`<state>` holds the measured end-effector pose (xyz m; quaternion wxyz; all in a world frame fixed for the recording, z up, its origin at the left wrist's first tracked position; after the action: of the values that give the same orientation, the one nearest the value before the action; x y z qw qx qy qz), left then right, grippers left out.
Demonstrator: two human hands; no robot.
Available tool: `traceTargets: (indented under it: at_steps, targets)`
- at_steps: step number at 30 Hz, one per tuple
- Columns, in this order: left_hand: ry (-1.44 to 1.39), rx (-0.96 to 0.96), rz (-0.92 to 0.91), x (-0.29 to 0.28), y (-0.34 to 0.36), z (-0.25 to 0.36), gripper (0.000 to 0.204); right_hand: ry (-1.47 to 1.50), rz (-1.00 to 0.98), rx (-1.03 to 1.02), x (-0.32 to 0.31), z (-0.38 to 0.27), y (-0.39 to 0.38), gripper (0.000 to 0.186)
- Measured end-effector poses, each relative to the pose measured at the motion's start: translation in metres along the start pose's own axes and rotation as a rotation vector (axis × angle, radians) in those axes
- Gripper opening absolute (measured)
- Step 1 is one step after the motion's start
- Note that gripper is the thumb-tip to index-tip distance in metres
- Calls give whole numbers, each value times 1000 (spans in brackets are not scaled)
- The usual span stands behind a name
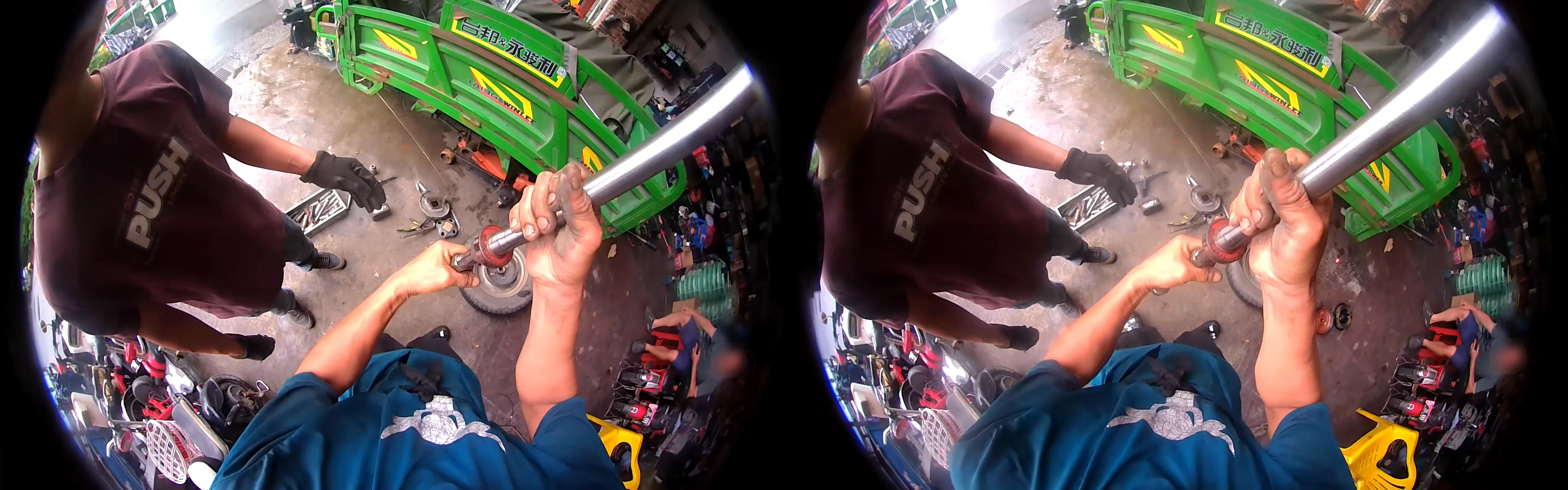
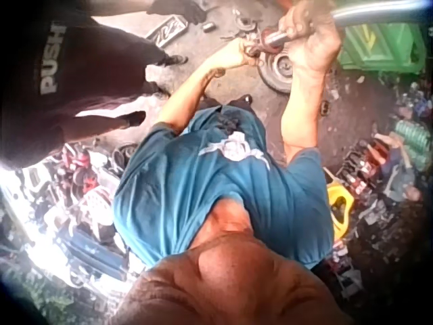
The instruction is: The person removes an axle shaft from a vehicle using a slide hammer puller, sets aside a drink, and holds the shaft while another person hammers off its bearing with a punch and hammer.
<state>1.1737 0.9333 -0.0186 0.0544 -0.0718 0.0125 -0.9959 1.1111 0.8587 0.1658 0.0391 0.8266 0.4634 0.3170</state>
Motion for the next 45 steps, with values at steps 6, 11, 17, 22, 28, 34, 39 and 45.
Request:
traceTargets:
  at_steps: [6, 11, 17, 22, 28, 34, 39, 45]
  targets:
    - [238, 128, 557, 17, 4, -16, 27, -207, -6, -7, -12, 3, -1, 31]
    - [-32, 41, 52, 6, 17, -13, 22, -101, -180, -51, -9, 1, 1, 29]
    - [214, 103, 410, 8, 31, -28, 24, -186, 75, -25, -38, 8, 4, 28]
    - [-27, 40, 174, 8, 29, -26, 24, -233, 189, -31, -34, 9, 6, 25]
    - [127, -62, 209, 19, 37, -36, 30, -232, 157, 28, -45, -5, 4, 24]
    - [175, 140, 380, 31, 18, -28, 31, -234, 243, -6, -11, 0, 7, 20]
    - [-5, 8, -137, 12, 10, -12, 29, -171, 30, 122, -8, 4, -7, 20]
    - [205, 202, 964, 32, -17, -27, 25, -189, 139, 127, 18, 17, -7, 22]
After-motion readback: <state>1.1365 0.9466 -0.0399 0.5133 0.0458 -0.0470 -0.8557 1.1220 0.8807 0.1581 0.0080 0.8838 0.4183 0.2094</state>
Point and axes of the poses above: each hand's wrist, its own y-axis towards the middle knuckle, its own x-axis out of the palm, z = x × y, the point moved 4 cm from there along y, towards the middle knuckle, and after that the axes turned 6 degrees about -z, right-handed, at the moved point
